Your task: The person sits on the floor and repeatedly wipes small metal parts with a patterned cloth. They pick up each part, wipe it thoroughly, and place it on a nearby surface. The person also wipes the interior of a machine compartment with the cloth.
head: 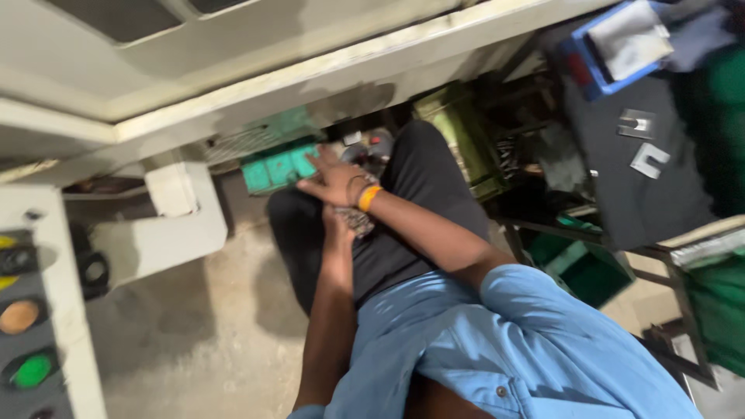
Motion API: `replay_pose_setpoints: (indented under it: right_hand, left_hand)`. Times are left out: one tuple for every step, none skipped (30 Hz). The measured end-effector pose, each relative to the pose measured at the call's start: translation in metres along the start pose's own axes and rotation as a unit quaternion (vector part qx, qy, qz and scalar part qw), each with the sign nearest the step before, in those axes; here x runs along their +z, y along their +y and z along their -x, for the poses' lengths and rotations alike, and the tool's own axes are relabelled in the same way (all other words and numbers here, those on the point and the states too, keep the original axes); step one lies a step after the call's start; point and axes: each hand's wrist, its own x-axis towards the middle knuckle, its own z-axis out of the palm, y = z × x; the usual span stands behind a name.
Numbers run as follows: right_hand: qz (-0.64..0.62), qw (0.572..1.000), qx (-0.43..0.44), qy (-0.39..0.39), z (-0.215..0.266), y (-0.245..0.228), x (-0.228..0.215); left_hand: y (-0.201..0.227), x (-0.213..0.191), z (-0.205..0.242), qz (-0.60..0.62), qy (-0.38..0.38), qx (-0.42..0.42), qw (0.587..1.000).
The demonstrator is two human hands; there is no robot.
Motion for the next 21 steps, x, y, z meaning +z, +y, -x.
replay_pose_setpoints:
  right_hand:
    - [-0.047, 0.998, -0.028, 0.036, 0.005, 0.008, 0.01]
    - [-0.089, 0.992, -0.056, 0.076, 0.007, 0.02, 0.011]
    - [-0.09, 0.985, -0.091, 0.119, 0.011, 0.029, 0.011]
    - [-0.091, 0.975, -0.122, 0.163, 0.018, 0.037, 0.011]
    - [-0.089, 0.973, -0.115, 0.177, 0.021, 0.042, 0.01]
    - [-0.087, 0.972, -0.104, 0.192, 0.026, 0.044, 0.01]
    - [-0.085, 0.97, -0.092, 0.208, 0.031, 0.044, 0.01]
    - [-0.079, 0.968, -0.112, 0.212, 0.033, 0.042, 0.007]
    - [-0.073, 0.965, -0.132, 0.215, 0.035, 0.038, 0.005]
    - [-0.067, 0.961, -0.155, 0.218, 0.035, 0.033, 0.001]
    - [-0.052, 0.961, -0.18, 0.203, 0.035, 0.028, -0.003]
    - [-0.04, 0.961, -0.204, 0.185, 0.038, 0.022, -0.004]
    - [-0.028, 0.959, -0.227, 0.168, 0.039, 0.018, -0.006]
    - [-0.026, 0.959, -0.24, 0.15, 0.042, 0.014, -0.006]
    - [-0.026, 0.958, -0.253, 0.133, 0.045, 0.011, -0.006]
    - [-0.026, 0.957, -0.265, 0.115, 0.049, 0.008, -0.004]
    - [-0.025, 0.956, -0.274, 0.105, 0.051, 0.005, -0.003]
    - [-0.025, 0.954, -0.282, 0.097, 0.051, 0.002, -0.002]
    - [-0.025, 0.952, -0.291, 0.088, 0.051, -0.001, -0.001]
    - [-0.031, 0.953, -0.288, 0.084, 0.054, -0.003, 0.001]
    - [-0.038, 0.954, -0.286, 0.079, 0.056, -0.005, 0.004]
  left_hand:
    - [-0.001, -0.012, -0.002, -0.078, 0.035, 0.02, 0.996]
    - [-0.004, -0.02, -0.011, -0.152, 0.063, 0.039, 0.986]
    - [-0.007, -0.027, -0.019, -0.223, 0.057, 0.057, 0.971]
    - [-0.014, -0.034, -0.027, -0.293, 0.05, 0.071, 0.952]
    - [-0.019, -0.04, -0.033, -0.361, 0.045, 0.084, 0.928]
    - [-0.025, -0.047, -0.036, -0.305, 0.043, 0.066, 0.949]
    - [-0.029, -0.053, -0.038, -0.248, 0.04, 0.047, 0.967]
    - [-0.033, -0.055, -0.044, -0.189, 0.034, 0.03, 0.981]
    - [-0.036, -0.056, -0.05, -0.129, 0.027, 0.013, 0.991]
    - [-0.036, -0.056, -0.058, -0.078, 0.021, 0.004, 0.997]
    - [-0.035, -0.055, -0.066, -0.031, 0.013, -0.004, 0.999]
    - [-0.033, -0.054, -0.071, -0.006, 0.011, -0.009, 1.0]
    - [-0.03, -0.054, -0.076, 0.019, 0.007, -0.013, 1.0]
    - [-0.029, -0.056, -0.075, 0.043, 0.008, -0.017, 0.999]
    - [-0.027, -0.059, -0.075, 0.062, 0.008, -0.013, 0.998]
    - [-0.025, -0.063, -0.072, 0.084, 0.01, -0.009, 0.996]
    - [-0.023, -0.067, -0.07, 0.106, 0.01, -0.004, 0.994]
    - [-0.018, -0.07, -0.073, 0.131, 0.008, 0.001, 0.991]
    - [-0.013, -0.073, -0.077, 0.159, 0.005, 0.006, 0.987]
    - [-0.013, -0.078, -0.075, 0.189, 0.007, 0.011, 0.982]
    - [-0.014, -0.082, -0.074, 0.277, -0.019, 0.004, 0.961]
